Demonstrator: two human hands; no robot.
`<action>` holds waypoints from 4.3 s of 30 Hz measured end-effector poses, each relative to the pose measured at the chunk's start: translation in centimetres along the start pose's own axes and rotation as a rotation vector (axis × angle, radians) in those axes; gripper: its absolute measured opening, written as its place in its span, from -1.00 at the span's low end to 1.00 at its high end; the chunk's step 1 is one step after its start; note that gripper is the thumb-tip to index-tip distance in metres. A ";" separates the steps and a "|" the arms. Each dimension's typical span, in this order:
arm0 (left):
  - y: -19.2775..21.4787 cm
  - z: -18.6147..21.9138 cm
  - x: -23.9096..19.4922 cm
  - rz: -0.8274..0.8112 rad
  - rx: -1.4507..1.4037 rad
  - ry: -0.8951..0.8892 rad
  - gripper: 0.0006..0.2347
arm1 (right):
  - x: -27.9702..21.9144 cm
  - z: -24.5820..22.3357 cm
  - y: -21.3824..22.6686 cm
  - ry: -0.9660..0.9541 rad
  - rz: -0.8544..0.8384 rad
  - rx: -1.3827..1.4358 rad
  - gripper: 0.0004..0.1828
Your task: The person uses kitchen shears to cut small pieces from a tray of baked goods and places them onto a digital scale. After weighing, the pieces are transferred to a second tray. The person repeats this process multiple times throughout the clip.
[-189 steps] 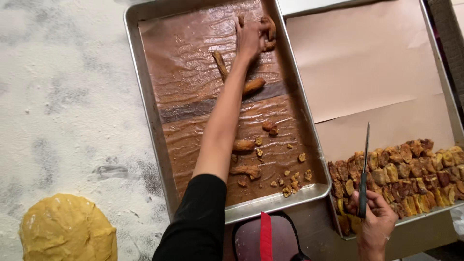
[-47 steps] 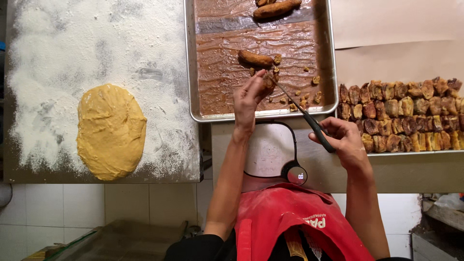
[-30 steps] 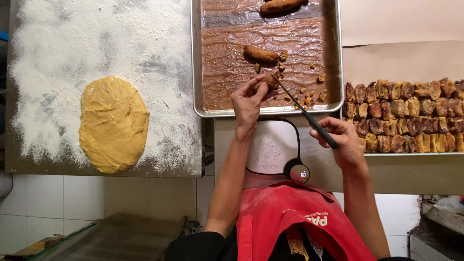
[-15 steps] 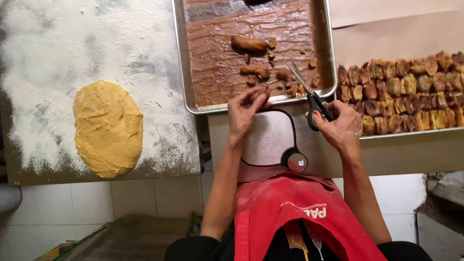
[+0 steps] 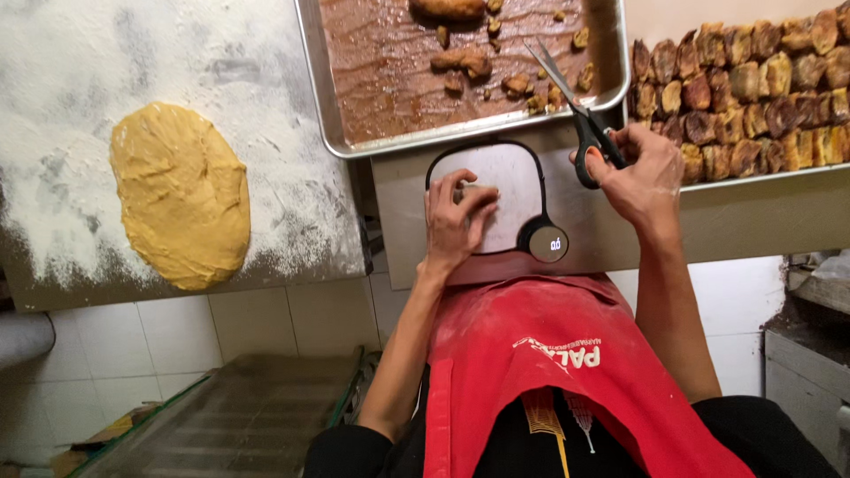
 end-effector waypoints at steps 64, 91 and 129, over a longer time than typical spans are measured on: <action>-57.2 24.0 33.1 -1.353 -0.140 -0.026 -0.73 | -6.9 34.0 32.4 -0.535 0.648 0.635 -0.72; -5.1 -27.4 37.2 0.241 0.189 0.562 -0.71 | 0.4 1.7 2.8 -0.206 0.169 0.409 -0.88; -4.8 -7.4 15.6 0.175 -1.693 0.728 -0.71 | -1.6 -9.1 0.2 0.377 0.298 0.045 -0.57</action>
Point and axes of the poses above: each hand's wrist, its own x-axis towards the middle knuckle, its own y-axis out of the back of the hand, z = x × y, the point moved 10 cm from there along x, towards the middle knuckle, and after that the axes turned 8 degrees about -y, right-handed, at the moved point
